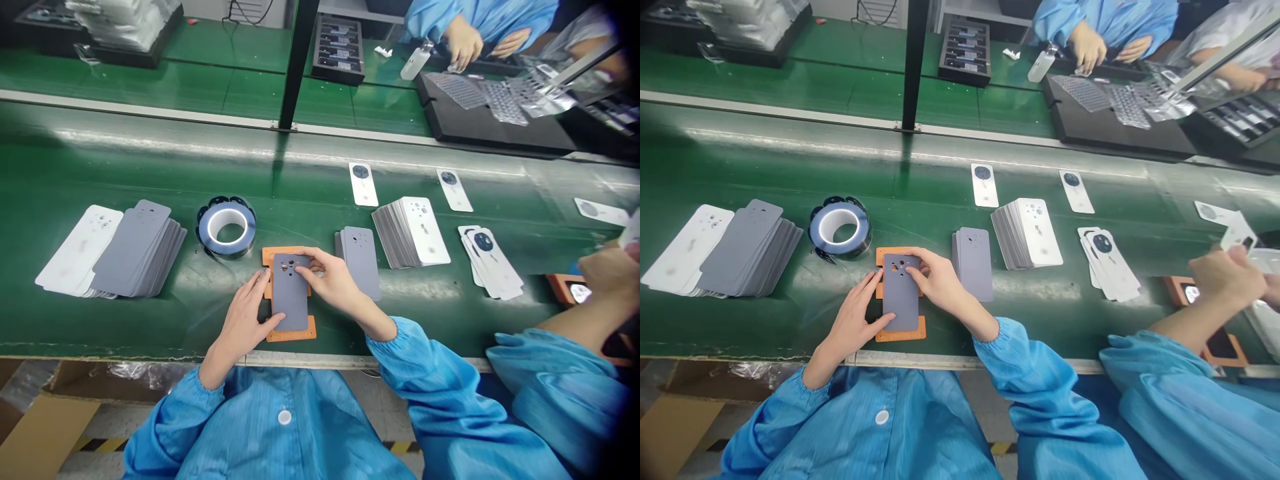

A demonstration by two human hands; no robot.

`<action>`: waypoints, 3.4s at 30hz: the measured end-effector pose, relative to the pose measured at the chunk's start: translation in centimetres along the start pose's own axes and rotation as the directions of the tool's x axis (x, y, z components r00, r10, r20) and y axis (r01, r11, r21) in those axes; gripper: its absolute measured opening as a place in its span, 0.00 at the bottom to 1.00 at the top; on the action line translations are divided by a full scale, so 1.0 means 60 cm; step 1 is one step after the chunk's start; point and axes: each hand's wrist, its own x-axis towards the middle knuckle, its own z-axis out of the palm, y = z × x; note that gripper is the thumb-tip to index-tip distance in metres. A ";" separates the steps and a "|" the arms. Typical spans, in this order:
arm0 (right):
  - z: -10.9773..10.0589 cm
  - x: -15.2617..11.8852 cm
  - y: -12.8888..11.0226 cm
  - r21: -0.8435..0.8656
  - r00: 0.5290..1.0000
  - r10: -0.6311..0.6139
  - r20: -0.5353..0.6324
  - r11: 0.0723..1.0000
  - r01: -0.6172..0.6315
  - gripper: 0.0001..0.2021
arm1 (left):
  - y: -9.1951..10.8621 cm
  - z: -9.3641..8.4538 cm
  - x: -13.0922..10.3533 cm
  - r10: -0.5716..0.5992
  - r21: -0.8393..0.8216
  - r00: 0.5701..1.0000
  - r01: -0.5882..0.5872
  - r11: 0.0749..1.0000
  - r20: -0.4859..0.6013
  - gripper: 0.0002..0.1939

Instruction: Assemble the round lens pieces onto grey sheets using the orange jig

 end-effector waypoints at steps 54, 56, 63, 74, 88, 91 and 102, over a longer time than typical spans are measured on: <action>0.044 -0.042 -0.025 0.417 0.954 0.276 0.118 0.858 -0.300 0.22 | 0.044 -0.049 0.028 -0.381 -0.757 0.884 0.048 0.652 -0.272 0.30; 0.026 0.018 -0.003 0.387 0.957 0.288 0.041 0.878 -0.281 0.24 | 0.029 -0.054 0.021 -0.331 -0.576 0.800 -0.022 0.817 -0.501 0.20; -0.011 0.276 0.054 0.076 0.941 0.314 -0.130 0.949 -0.306 0.21 | -0.037 -0.078 0.014 -0.327 -0.266 0.702 0.199 0.943 -0.633 0.36; 0.006 0.303 0.021 -0.309 0.979 0.128 -0.160 0.935 -0.173 0.09 | -0.067 -0.089 -0.007 -0.486 -0.723 0.870 0.284 0.629 -0.081 0.39; 0.075 0.156 -0.065 -0.104 0.967 -0.081 0.240 0.989 0.108 0.11 | -0.018 -0.092 -0.014 -0.365 -0.810 0.919 0.326 0.487 0.151 0.42; 0.081 0.124 -0.089 0.077 0.944 -0.099 0.314 0.994 0.078 0.11 | -0.014 -0.093 -0.017 -0.389 -0.815 0.915 0.305 0.492 0.107 0.36; 0.081 0.061 -0.110 0.296 0.974 -0.099 0.203 0.955 0.036 0.04 | -0.008 -0.094 -0.010 -0.417 -0.737 0.909 0.270 0.620 -0.017 0.28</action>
